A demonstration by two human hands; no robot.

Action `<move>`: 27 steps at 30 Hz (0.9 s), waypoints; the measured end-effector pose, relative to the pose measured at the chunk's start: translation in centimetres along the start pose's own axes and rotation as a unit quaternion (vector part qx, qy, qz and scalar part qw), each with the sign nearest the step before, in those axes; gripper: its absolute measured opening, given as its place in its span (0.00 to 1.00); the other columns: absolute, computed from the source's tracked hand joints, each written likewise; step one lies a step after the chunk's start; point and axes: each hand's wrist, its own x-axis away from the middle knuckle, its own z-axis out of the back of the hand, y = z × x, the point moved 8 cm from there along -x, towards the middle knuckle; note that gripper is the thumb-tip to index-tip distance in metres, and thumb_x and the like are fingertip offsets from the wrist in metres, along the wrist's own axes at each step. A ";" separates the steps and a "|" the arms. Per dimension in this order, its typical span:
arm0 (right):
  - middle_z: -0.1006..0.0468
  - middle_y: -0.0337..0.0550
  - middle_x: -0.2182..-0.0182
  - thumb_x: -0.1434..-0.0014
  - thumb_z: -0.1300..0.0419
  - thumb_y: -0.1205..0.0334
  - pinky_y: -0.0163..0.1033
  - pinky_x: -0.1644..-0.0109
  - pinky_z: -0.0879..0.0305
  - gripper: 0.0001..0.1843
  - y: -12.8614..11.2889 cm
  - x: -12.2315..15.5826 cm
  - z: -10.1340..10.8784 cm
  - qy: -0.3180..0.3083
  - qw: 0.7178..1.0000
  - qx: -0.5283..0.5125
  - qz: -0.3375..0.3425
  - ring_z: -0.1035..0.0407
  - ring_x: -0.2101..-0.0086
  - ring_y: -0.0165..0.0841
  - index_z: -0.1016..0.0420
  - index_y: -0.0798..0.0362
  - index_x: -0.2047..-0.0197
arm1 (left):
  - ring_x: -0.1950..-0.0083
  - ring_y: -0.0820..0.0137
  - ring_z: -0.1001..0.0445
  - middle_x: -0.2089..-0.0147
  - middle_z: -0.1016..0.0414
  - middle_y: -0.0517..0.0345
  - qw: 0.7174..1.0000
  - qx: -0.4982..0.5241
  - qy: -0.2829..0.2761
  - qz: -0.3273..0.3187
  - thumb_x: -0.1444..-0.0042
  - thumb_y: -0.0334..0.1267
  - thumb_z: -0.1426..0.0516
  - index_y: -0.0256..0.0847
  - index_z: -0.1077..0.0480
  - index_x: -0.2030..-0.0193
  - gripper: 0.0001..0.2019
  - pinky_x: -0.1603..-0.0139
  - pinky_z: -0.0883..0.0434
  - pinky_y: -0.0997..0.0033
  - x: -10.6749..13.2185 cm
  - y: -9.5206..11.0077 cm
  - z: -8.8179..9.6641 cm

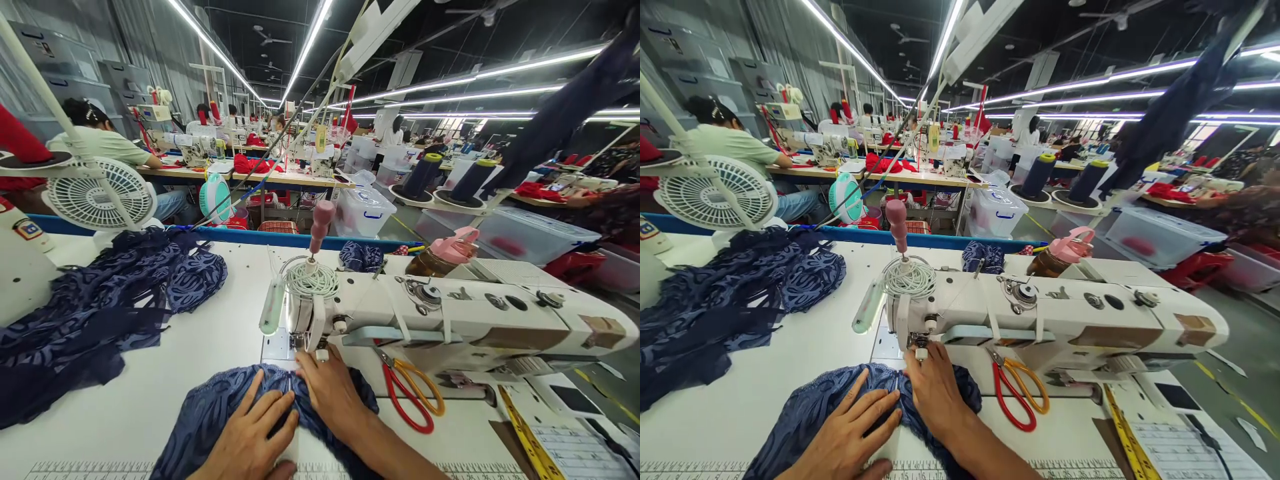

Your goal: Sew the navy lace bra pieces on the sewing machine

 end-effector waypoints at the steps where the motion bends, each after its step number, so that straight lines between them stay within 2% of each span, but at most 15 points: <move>1: 0.23 0.47 0.59 0.34 0.54 0.75 0.50 0.47 0.37 0.16 -0.4 0.8 0.4 0.020 1.000 -0.008 0.001 0.29 0.56 0.42 0.31 0.51 0.51 | 0.45 0.63 0.25 0.47 0.21 0.50 1.000 0.009 0.005 0.014 0.35 0.45 0.44 0.40 0.26 0.50 0.14 0.25 0.51 0.49 0.0 -0.2 0.3; 3: 0.25 0.48 0.57 0.32 0.56 0.75 0.45 0.49 0.33 0.17 -1.4 2.3 0.9 0.053 0.997 -0.053 0.025 0.30 0.55 0.39 0.34 0.51 0.49 | 0.42 0.65 0.26 0.47 0.22 0.47 0.998 0.036 0.015 0.059 0.33 0.33 0.49 0.37 0.28 0.48 0.12 0.32 0.35 0.60 -0.1 -0.8 0.7; 5: 0.24 0.46 0.56 0.32 0.54 0.74 0.41 0.51 0.31 0.14 -2.2 3.3 0.8 0.064 0.991 -0.097 0.062 0.29 0.56 0.37 0.34 0.50 0.49 | 0.42 0.67 0.25 0.47 0.23 0.42 0.992 0.060 0.015 0.111 0.34 0.25 0.53 0.34 0.30 0.47 0.15 0.40 0.26 0.68 -0.1 -1.6 0.5; 7: 0.23 0.44 0.55 0.32 0.50 0.71 0.42 0.48 0.30 0.12 -2.4 3.8 0.2 0.067 0.990 -0.099 0.080 0.29 0.54 0.38 0.32 0.50 0.50 | 0.43 0.65 0.24 0.48 0.23 0.41 0.990 0.048 0.014 0.131 0.36 0.23 0.55 0.33 0.30 0.48 0.16 0.43 0.23 0.65 0.1 -2.0 0.1; 10: 0.22 0.43 0.54 0.33 0.45 0.68 0.45 0.47 0.30 0.09 -1.6 3.6 -0.3 0.076 0.991 -0.081 0.072 0.28 0.53 0.39 0.30 0.49 0.52 | 0.42 0.59 0.24 0.47 0.23 0.42 0.995 -0.002 -0.007 0.096 0.39 0.20 0.55 0.34 0.28 0.50 0.19 0.41 0.25 0.52 0.4 -2.0 -0.8; 12: 0.21 0.43 0.54 0.33 0.45 0.67 0.45 0.48 0.30 0.08 -1.2 3.4 -0.5 0.075 0.992 -0.074 0.066 0.28 0.53 0.39 0.30 0.49 0.52 | 0.40 0.58 0.25 0.45 0.23 0.41 0.997 -0.015 -0.021 0.078 0.40 0.20 0.55 0.34 0.28 0.48 0.20 0.41 0.26 0.48 0.8 -2.1 -1.3; 16: 0.22 0.45 0.55 0.33 0.47 0.69 0.46 0.49 0.29 0.13 -1.0 3.1 -0.3 0.073 0.993 -0.062 0.067 0.29 0.55 0.40 0.31 0.50 0.47 | 0.41 0.57 0.25 0.46 0.23 0.41 0.997 -0.041 -0.021 0.056 0.40 0.20 0.54 0.33 0.29 0.44 0.22 0.42 0.25 0.48 0.9 -2.1 -1.3; 22: 0.24 0.47 0.55 0.40 0.50 0.75 0.46 0.56 0.28 0.26 -1.2 2.6 -1.0 0.028 0.997 -0.008 0.064 0.30 0.59 0.42 0.31 0.48 0.41 | 0.40 0.59 0.27 0.46 0.22 0.47 0.997 -0.060 -0.011 0.052 0.39 0.22 0.53 0.38 0.26 0.46 0.21 0.39 0.28 0.49 0.5 -2.1 -0.9; 25: 0.24 0.49 0.53 0.41 0.49 0.75 0.49 0.56 0.28 0.27 -1.1 2.6 -1.1 0.027 0.997 0.022 0.063 0.30 0.57 0.45 0.31 0.48 0.40 | 0.40 0.60 0.28 0.46 0.22 0.49 0.997 -0.054 -0.012 0.049 0.37 0.25 0.51 0.40 0.26 0.46 0.19 0.35 0.32 0.48 0.5 -2.2 -0.9; 27: 0.24 0.48 0.53 0.39 0.50 0.74 0.49 0.55 0.28 0.26 -0.7 2.5 -1.1 0.022 0.998 0.003 0.055 0.29 0.57 0.44 0.31 0.47 0.41 | 0.40 0.61 0.29 0.46 0.22 0.50 0.997 -0.045 -0.004 0.060 0.36 0.28 0.51 0.41 0.25 0.47 0.17 0.32 0.37 0.46 0.5 -2.5 -0.9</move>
